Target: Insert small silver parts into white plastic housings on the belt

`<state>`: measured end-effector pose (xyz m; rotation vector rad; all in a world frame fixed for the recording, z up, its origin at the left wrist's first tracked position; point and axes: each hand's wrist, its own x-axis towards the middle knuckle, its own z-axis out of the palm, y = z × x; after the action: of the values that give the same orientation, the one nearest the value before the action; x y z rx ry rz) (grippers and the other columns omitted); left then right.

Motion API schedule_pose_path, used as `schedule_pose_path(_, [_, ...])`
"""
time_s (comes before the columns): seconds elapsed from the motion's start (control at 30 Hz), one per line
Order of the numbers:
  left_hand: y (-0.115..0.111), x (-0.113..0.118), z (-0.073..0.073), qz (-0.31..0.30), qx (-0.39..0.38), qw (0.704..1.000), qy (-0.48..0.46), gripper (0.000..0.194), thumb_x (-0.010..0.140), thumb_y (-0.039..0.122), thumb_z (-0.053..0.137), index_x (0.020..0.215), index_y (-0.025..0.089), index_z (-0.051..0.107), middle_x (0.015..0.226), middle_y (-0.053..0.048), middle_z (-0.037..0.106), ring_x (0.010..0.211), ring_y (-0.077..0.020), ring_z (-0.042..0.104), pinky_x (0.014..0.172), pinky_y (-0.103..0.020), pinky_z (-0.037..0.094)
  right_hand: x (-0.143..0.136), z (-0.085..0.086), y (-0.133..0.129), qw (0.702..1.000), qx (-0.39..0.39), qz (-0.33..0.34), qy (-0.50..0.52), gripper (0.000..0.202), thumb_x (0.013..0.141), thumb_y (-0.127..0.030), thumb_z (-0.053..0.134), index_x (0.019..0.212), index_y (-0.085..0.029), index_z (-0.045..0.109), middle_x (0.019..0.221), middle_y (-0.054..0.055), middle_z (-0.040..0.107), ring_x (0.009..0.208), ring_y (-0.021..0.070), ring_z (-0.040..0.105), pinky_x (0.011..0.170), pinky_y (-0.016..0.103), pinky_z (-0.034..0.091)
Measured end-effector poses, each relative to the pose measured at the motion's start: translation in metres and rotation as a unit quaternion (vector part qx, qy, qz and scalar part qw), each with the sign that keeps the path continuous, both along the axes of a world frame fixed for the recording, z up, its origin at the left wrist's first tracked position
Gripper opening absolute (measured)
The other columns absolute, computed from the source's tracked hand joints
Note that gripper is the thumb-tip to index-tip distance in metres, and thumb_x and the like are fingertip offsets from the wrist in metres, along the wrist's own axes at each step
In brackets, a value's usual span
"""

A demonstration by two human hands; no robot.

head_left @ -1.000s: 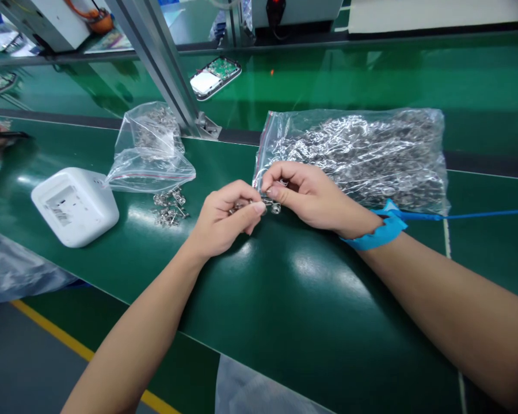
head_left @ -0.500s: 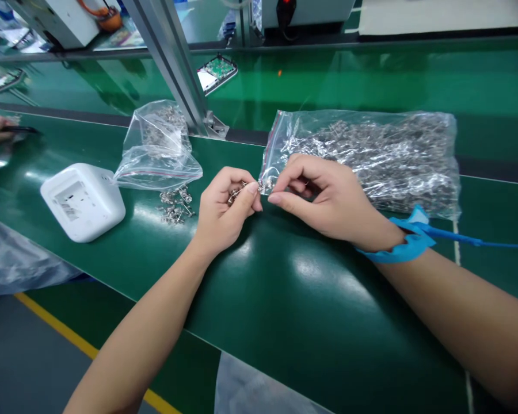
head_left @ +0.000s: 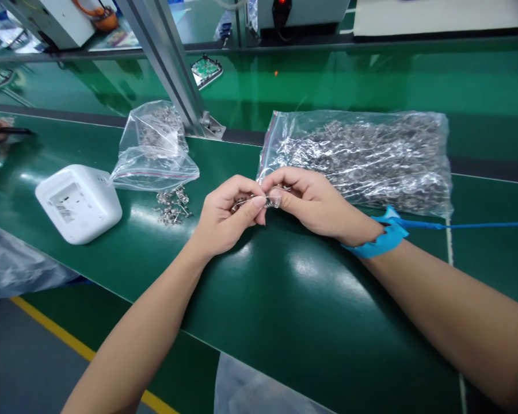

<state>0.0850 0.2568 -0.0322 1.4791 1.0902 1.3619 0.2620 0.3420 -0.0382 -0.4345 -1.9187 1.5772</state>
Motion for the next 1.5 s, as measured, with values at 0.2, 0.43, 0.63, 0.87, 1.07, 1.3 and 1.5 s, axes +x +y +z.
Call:
schedule_pose_path(0.2, [0.000,0.000,0.001,0.011,0.020,0.999,0.043,0.018,0.093,0.038,0.071,0.090,0.022,0.065,0.068,0.002,0.066,0.057,-0.0098,0.064,0.050,-0.021,0.050,0.001,-0.002,0.001,1.000,-0.014,0.011,-0.020,0.041,0.093,-0.058,0.069,0.092,-0.017,0.063,0.085,0.004,0.061,0.076,0.0151,0.053,0.064,0.028,0.040])
schedule_pose_path(0.43, [0.000,-0.001,0.001,0.008,0.028,0.999,0.045,0.015,0.095,0.034,0.069,0.091,0.021,0.063,0.068,0.003,0.065,0.055,-0.0075,0.061,0.052,-0.019,0.049,0.003,0.000,0.004,1.000,-0.019,0.016,0.009,0.040,0.095,-0.054,0.069,0.084,-0.017,0.059,0.074,-0.001,0.051,0.066,0.0110,0.041,0.059,0.026,0.032])
schedule_pose_path(0.63, [0.001,-0.002,0.000,-0.035,0.023,0.994,0.101,0.009,0.096,0.028,0.065,0.092,0.021,0.063,0.073,0.002,0.066,0.060,-0.0079,0.060,0.055,-0.020,0.047,0.001,0.000,0.003,0.994,-0.092,0.016,0.049,0.037,0.093,-0.049,0.072,0.081,-0.017,0.059,0.071,-0.002,0.050,0.064,0.0106,0.040,0.059,0.026,0.032])
schedule_pose_path(0.87, [0.007,-0.008,-0.004,0.078,0.072,0.971,0.215,0.005,0.089,0.023,0.069,0.086,0.020,0.066,0.071,0.003,0.063,0.051,-0.0057,0.048,0.049,-0.020,0.038,-0.005,-0.009,0.004,0.984,-0.154,-0.032,0.089,0.040,0.087,-0.052,0.077,0.081,-0.018,0.056,0.067,-0.004,0.045,0.057,0.0094,0.035,0.054,0.026,0.026])
schedule_pose_path(1.07, [0.016,-0.029,-0.009,0.178,0.109,0.938,0.277,0.002,0.082,0.020,0.069,0.084,0.020,0.068,0.068,0.004,0.062,0.052,-0.0075,0.048,0.053,-0.023,0.040,-0.007,-0.016,0.006,0.996,-0.044,-0.069,0.025,0.024,0.100,-0.039,0.054,0.103,-0.018,0.065,0.067,-0.003,0.046,0.059,0.0131,0.041,0.058,0.027,0.033])
schedule_pose_path(1.3, [0.016,-0.034,-0.015,0.122,0.034,0.985,0.113,0.023,0.089,0.036,0.067,0.103,0.020,0.059,0.082,-0.002,0.073,0.056,-0.0096,0.056,0.053,-0.023,0.044,-0.010,-0.018,-0.008,0.940,0.317,-0.115,-0.047,0.010,0.089,-0.019,0.055,0.096,-0.017,0.062,0.111,0.014,0.060,0.109,0.0286,0.056,0.098,0.045,0.043])
schedule_pose_path(1.5, [0.011,-0.023,-0.017,0.063,-0.007,0.995,0.072,0.034,0.086,0.044,0.074,0.102,0.021,0.055,0.075,0.001,0.067,0.054,-0.0078,0.054,0.052,-0.021,0.044,-0.011,-0.022,-0.009,0.930,0.320,-0.181,-0.002,0.026,0.095,-0.031,0.059,0.117,-0.016,0.055,0.120,0.016,0.061,0.116,0.0297,0.056,0.100,0.045,0.042])
